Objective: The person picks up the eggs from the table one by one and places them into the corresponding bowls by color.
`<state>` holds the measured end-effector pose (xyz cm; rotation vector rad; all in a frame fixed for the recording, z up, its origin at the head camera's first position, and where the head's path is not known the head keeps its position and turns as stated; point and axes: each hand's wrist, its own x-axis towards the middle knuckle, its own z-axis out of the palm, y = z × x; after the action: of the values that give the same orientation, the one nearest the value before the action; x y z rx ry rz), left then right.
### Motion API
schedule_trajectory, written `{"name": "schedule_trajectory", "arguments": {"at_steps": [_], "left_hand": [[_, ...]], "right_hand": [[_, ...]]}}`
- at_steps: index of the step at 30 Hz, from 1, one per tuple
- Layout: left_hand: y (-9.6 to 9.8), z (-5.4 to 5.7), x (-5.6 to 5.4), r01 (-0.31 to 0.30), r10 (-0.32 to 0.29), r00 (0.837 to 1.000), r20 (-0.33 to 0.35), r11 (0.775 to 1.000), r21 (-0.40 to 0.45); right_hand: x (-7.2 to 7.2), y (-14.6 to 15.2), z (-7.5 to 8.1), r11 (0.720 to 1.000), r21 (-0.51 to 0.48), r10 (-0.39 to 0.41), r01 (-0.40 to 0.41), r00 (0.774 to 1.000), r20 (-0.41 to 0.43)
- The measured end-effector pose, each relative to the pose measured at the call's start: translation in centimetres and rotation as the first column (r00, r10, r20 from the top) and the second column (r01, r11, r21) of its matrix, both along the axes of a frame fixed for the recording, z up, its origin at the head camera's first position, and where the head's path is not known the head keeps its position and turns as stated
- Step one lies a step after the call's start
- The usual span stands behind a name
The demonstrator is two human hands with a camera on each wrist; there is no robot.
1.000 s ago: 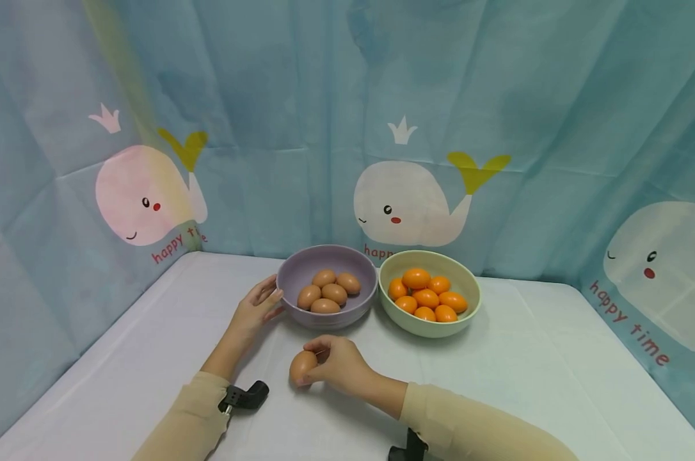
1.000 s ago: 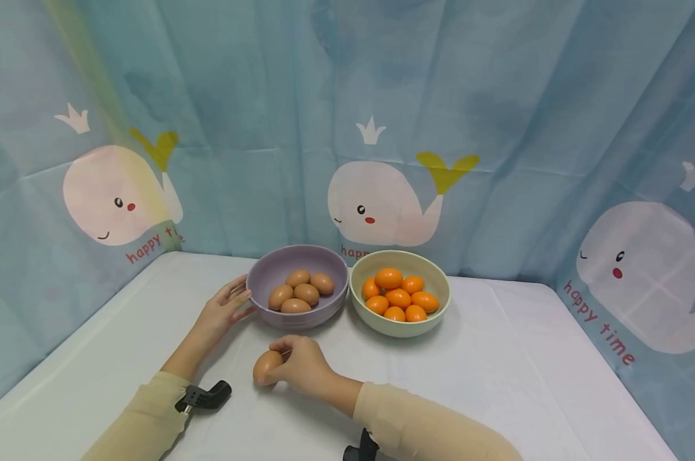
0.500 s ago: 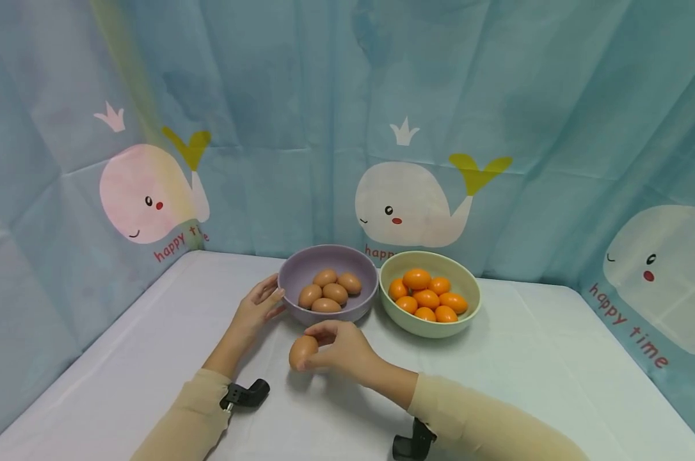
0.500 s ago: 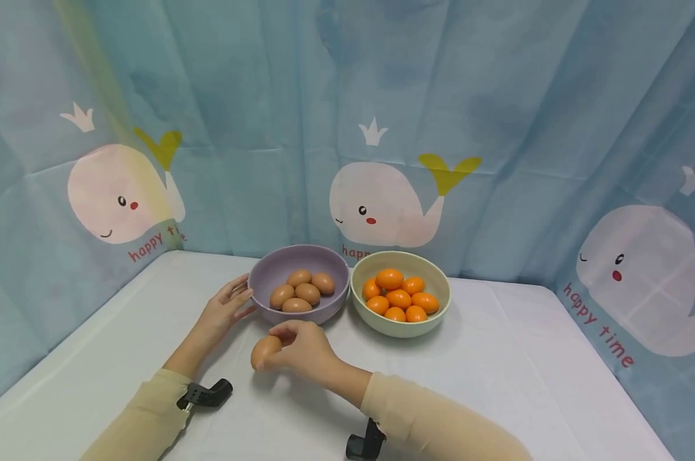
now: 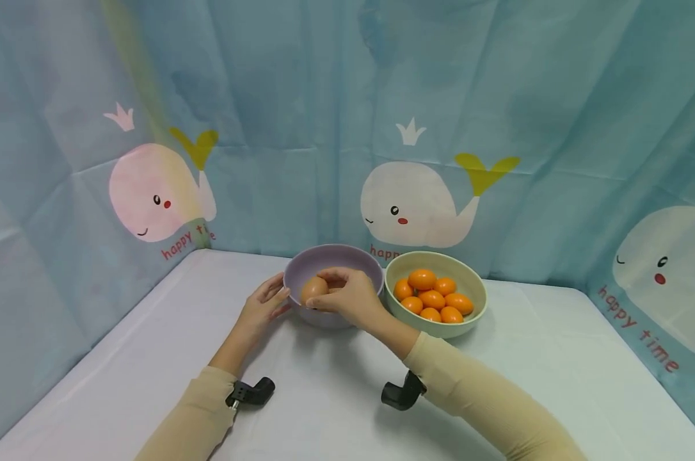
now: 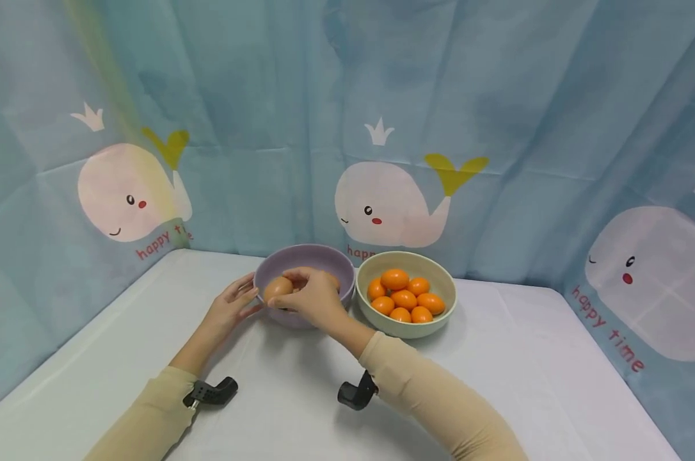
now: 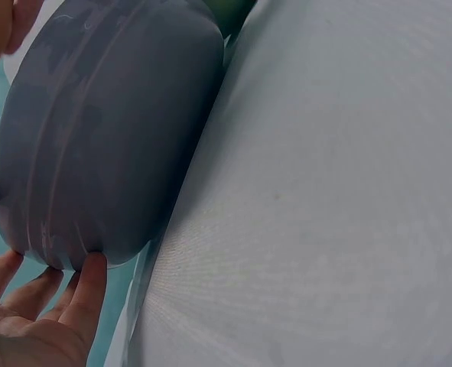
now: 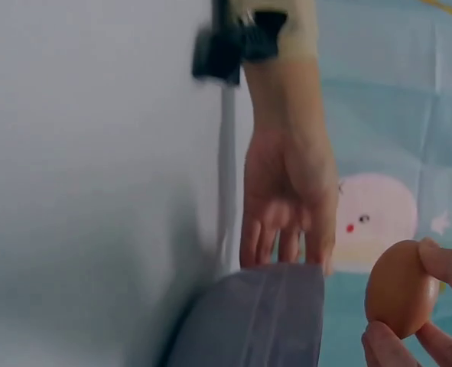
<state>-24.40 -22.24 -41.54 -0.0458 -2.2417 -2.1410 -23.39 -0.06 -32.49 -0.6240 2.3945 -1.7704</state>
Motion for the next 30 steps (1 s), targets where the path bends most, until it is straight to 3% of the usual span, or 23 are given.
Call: {"name": "schedule_trajectory", "arguments": {"at_steps": [13,20,30], "left_hand": [[0.0,0.2,0.1,0.010,-0.010,1.000,0.001,1.000,-0.007],[0.1,0.3,-0.1,0.026,-0.026,1.000,0.000,1.000,0.012],[0.0,0.2,0.0,0.021,-0.020,1.000,0.012,1.000,-0.011]], "right_hand": [[-4.5,-1.9,-1.0,0.992,0.100,-0.074,0.074,0.997,-0.003],[-6.7,-2.6,-2.3,0.989,0.088,-0.121,0.119,0.993,0.014],[-8.7,-3.9,-3.8,0.978,0.146,-0.149,0.147,0.989,0.003]]}}
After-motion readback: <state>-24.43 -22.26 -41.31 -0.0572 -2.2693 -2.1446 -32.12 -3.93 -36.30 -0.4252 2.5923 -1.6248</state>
